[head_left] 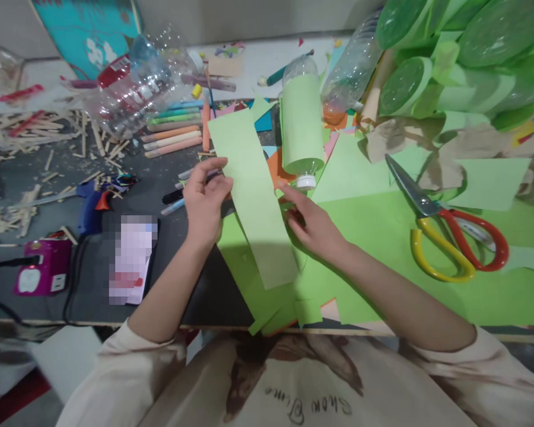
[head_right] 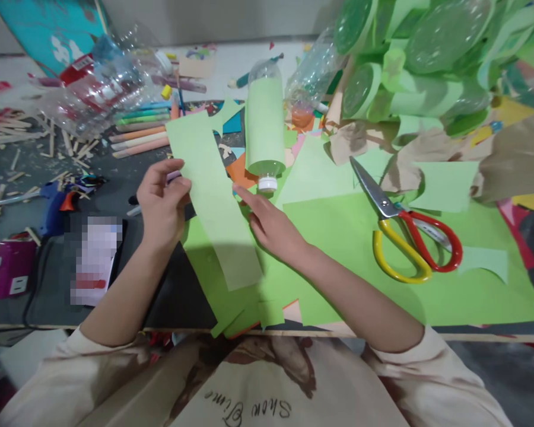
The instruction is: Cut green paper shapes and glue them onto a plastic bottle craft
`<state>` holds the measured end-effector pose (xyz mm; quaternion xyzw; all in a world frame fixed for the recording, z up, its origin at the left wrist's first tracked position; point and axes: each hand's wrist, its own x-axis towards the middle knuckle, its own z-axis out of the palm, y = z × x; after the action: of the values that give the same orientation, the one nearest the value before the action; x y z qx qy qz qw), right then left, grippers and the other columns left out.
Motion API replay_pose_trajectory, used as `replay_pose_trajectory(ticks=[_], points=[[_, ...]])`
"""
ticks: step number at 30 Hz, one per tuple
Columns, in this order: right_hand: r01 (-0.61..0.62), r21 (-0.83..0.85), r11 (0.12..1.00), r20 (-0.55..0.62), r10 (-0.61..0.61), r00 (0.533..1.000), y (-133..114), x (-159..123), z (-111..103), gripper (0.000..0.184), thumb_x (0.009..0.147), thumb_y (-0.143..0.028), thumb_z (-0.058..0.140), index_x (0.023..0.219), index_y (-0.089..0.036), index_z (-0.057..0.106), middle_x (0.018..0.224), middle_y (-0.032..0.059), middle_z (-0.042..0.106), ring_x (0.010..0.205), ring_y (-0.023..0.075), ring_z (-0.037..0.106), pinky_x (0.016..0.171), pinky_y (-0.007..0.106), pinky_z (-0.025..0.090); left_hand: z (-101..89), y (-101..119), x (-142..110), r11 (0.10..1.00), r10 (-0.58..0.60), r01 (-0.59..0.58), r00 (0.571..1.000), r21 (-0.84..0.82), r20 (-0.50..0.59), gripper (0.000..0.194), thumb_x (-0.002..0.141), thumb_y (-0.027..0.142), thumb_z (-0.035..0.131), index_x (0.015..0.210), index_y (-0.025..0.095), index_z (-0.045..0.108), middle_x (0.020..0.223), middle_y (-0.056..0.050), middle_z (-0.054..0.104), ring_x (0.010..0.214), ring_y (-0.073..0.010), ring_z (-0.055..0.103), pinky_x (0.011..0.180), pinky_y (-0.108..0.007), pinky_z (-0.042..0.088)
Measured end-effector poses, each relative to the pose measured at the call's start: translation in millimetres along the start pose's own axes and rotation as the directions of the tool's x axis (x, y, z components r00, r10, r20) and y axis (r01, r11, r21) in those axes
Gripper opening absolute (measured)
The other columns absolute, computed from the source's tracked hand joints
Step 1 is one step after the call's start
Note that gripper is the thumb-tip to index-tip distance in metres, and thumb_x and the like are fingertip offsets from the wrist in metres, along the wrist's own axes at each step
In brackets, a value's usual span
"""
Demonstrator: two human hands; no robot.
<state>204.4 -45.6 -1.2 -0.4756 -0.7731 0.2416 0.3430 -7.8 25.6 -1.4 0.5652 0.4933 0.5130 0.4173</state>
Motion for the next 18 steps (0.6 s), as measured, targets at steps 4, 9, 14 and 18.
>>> replay_pose_trajectory(ticks=[4,9,14,18], points=[[0.0,-0.193,0.981,0.122,0.024,0.992,-10.9,0.0,-2.4,0.056,0.089,-0.011,0.045,0.142,-0.029,0.043,0.091,0.0038,0.058,0.059,0.0134,0.042,0.05,0.025,0.03,11.6,-0.7,1.7,0.997,0.039,-0.043,0.997,0.056,0.064,0.036,0.08,0.045,0.072,0.108,0.023,0.063,0.115,-0.005,0.066,0.097,-0.0169,0.066,0.086,-0.029,0.055],[-0.17,-0.206,0.964,0.307,0.229,0.924,-39.3,0.3,-1.5,0.019,0.094,-0.031,0.052,0.087,-0.018,0.064,0.064,-0.0011,0.045,0.057,0.0119,0.035,0.053,0.027,0.023,19.2,-2.7,5.8,0.98,0.171,-0.18,0.98,0.084,0.097,0.036,0.085,0.044,0.067,0.114,0.025,0.059,0.12,-0.006,0.065,0.114,-0.0211,0.062,0.101,-0.036,0.05],[-0.186,-0.055,0.981,0.343,0.194,0.919,-42.3,-8.7,4.3,0.027,0.091,-0.028,0.056,0.066,-0.02,0.051,0.061,-0.001,0.048,0.06,0.0129,0.044,0.058,0.027,0.032,16.2,-0.4,4.4,0.99,0.116,-0.105,0.984,-0.089,0.132,0.047,0.08,0.051,0.072,0.118,0.028,0.057,0.125,-0.006,0.064,0.119,-0.0239,0.061,0.099,-0.036,0.05],[-0.081,0.221,0.972,0.144,0.05,0.988,-29.5,-13.2,-0.3,0.031,0.094,-0.028,0.05,0.064,-0.02,0.05,0.061,-0.0006,0.051,0.055,0.011,0.046,0.053,0.025,0.035,19.1,8.2,-4.7,0.959,-0.053,0.119,0.967,-0.258,0.251,0.057,0.08,0.055,0.069,0.129,0.031,0.05,0.113,-0.006,0.069,0.11,-0.0242,0.066,0.089,-0.037,0.054]])
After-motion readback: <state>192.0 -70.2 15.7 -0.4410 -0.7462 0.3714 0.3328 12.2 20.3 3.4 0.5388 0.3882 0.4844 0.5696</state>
